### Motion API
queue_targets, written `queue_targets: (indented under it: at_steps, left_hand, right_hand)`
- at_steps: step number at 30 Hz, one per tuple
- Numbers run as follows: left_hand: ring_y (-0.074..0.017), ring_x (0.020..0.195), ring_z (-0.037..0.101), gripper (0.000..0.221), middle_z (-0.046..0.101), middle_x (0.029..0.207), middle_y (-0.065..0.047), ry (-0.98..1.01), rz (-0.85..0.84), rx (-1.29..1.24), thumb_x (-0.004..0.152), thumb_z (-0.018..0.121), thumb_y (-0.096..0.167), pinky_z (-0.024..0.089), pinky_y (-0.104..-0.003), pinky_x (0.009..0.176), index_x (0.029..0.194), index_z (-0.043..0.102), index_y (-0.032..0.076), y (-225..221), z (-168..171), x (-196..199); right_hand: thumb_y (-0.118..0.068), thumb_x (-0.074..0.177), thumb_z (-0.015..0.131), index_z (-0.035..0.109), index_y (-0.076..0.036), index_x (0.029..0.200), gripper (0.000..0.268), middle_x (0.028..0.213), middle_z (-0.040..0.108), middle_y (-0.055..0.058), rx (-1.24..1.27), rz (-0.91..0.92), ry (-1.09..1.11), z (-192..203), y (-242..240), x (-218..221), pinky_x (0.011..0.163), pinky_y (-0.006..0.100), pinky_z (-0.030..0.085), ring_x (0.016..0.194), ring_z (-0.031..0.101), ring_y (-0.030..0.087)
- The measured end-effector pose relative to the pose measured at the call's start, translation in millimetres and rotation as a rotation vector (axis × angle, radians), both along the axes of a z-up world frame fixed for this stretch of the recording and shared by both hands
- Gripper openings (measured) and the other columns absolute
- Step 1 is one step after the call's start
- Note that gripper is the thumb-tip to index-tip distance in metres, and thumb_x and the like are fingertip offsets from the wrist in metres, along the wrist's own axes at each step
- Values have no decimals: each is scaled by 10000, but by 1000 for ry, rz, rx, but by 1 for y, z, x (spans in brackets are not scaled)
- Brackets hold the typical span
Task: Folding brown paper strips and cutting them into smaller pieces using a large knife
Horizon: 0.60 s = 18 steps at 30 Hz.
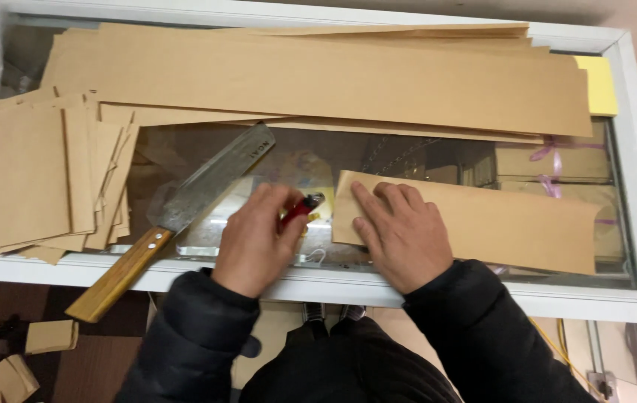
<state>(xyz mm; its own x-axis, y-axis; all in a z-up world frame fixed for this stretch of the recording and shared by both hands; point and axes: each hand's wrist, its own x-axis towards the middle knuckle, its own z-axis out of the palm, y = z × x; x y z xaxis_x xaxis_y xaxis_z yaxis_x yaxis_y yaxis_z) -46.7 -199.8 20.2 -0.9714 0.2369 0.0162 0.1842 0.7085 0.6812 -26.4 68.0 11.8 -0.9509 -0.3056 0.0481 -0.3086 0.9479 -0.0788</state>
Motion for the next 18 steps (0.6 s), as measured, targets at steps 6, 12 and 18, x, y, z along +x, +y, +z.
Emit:
queue_targets:
  at_steps: [6,12,18]
  left_hand:
    - [-445,937,857,314,871,985,-170,44,-121,313,1013,788,98,666,-508,784,1314,717,152,30,31,-5]
    - [-442,1002,835,290,863,1010,-163,90,-181,182,1034,740,97,653,-550,832,1312,750,182,36,-1,-14]
    - [-532,1003,800,293,828,1006,-257,138,-159,98,1071,722,136,615,-652,855,1363,701,154,44,3,-36]
  right_hand:
    - [-507,1131,511,606,-301,1661,576,1370,631,26,0,50,56,-5,5,1,925,478,616,1380,581,299]
    - [-518,1122,542,654,-277,1608,555,1375,615,43,-25,83,144,-16,8,4,919,464,585,1378,571,305]
    - [-496,1137,512,636,-274,1617,543,1369,601,33,-51,89,150,-12,8,6,928,447,551,1385,559,291]
